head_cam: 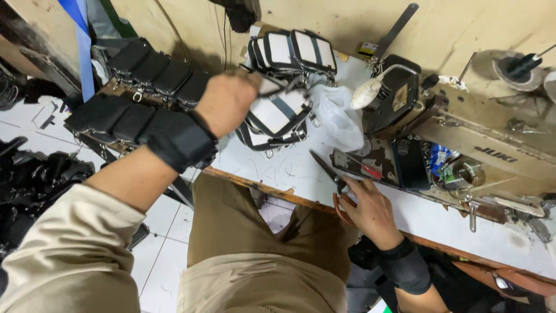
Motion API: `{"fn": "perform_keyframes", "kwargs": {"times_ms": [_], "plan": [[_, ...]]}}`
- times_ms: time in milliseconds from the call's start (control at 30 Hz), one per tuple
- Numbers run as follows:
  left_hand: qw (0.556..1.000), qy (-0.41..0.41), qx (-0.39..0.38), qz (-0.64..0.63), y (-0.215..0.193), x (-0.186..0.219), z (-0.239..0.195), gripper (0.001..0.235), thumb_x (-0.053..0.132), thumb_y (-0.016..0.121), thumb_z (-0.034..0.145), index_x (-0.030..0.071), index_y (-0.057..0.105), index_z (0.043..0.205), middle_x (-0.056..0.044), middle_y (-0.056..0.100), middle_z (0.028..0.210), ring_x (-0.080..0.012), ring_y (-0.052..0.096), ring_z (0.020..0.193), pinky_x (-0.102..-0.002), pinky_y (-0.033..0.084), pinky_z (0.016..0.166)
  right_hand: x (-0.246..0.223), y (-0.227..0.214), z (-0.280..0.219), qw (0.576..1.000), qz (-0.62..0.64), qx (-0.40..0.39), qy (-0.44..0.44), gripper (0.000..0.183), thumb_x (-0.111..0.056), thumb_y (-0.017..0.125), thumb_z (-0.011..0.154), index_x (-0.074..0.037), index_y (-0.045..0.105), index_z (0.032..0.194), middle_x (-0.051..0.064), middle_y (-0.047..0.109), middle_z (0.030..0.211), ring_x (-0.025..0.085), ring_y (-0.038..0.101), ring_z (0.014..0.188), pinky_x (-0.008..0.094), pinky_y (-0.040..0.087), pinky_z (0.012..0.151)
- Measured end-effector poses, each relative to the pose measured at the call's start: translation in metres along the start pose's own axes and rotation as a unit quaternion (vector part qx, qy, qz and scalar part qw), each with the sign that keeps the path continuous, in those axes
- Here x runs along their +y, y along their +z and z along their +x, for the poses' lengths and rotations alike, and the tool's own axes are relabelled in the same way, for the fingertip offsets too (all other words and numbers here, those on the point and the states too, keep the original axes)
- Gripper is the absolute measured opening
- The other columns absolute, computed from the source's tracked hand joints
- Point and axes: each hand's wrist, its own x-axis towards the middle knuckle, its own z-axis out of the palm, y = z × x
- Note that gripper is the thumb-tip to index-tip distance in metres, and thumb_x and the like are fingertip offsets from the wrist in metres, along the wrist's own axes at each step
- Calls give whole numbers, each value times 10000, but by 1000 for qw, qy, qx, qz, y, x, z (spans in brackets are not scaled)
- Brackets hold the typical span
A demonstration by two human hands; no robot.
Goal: Trim excess threads from leather pouches using scissors at a finishing station.
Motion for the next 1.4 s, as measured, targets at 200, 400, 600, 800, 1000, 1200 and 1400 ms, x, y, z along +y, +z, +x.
{"fn": "perform_keyframes", "kwargs": {"times_ms": [200,400,600,800,1000,1200,1400], "plan": [[955,93,-270,82,98,2,-2,650,110,436,967,76,254,1591,-276,359,1569,-439,312,1466,-555,244,1196,1,-4,-5,997,30,-69,-12,631,-383,617,964,-231,410,1540,86,499,1365,347,608,1119,501,542,788],[873,33,-487,7,-22,6,67,1048,-130,668,807,239,125,1624,-161,7,1709,-363,17,1572,-504,47,1273,17,9,2,995,62,-37,-61,577,-321,583,980,-193,454,1528,85,539,1133,318,596,1126,426,500,874],[913,55,-397,71,23,-17,146,523,-25,549,918,139,528,1414,-184,570,1384,-368,690,1094,-464,620,752,6,2,0,990,65,44,-119,471,-202,678,937,-135,571,1391,117,577,1247,341,620,1113,417,522,850],[935,31,-352,-2,171,-33,221,471,466,660,959,69,723,1204,-182,673,1278,-407,660,1161,-512,564,897,26,15,-8,996,75,9,-49,468,-311,701,906,-185,606,1347,101,595,1249,312,635,1113,407,526,919],[920,-57,-379,-79,191,-8,236,580,559,654,919,47,722,1182,-180,708,1213,-388,666,1139,-512,556,898,57,35,-26,997,63,17,-52,670,-261,757,859,-223,514,1482,115,541,1328,309,594,1199,393,502,1008],[895,-37,-441,-52,214,-18,253,719,548,840,793,-9,681,1219,-211,712,1212,-394,671,1141,-505,558,906,51,30,-29,989,95,61,-96,526,-284,709,924,-153,562,1411,144,553,1334,328,596,1207,420,520,980],[888,-17,-460,9,229,-22,262,833,640,850,722,-26,676,1191,-178,664,1241,-395,496,1276,-556,576,857,52,32,-29,992,83,40,-84,520,-308,708,924,-158,571,1402,140,555,1337,327,578,1229,423,500,1006]]}}
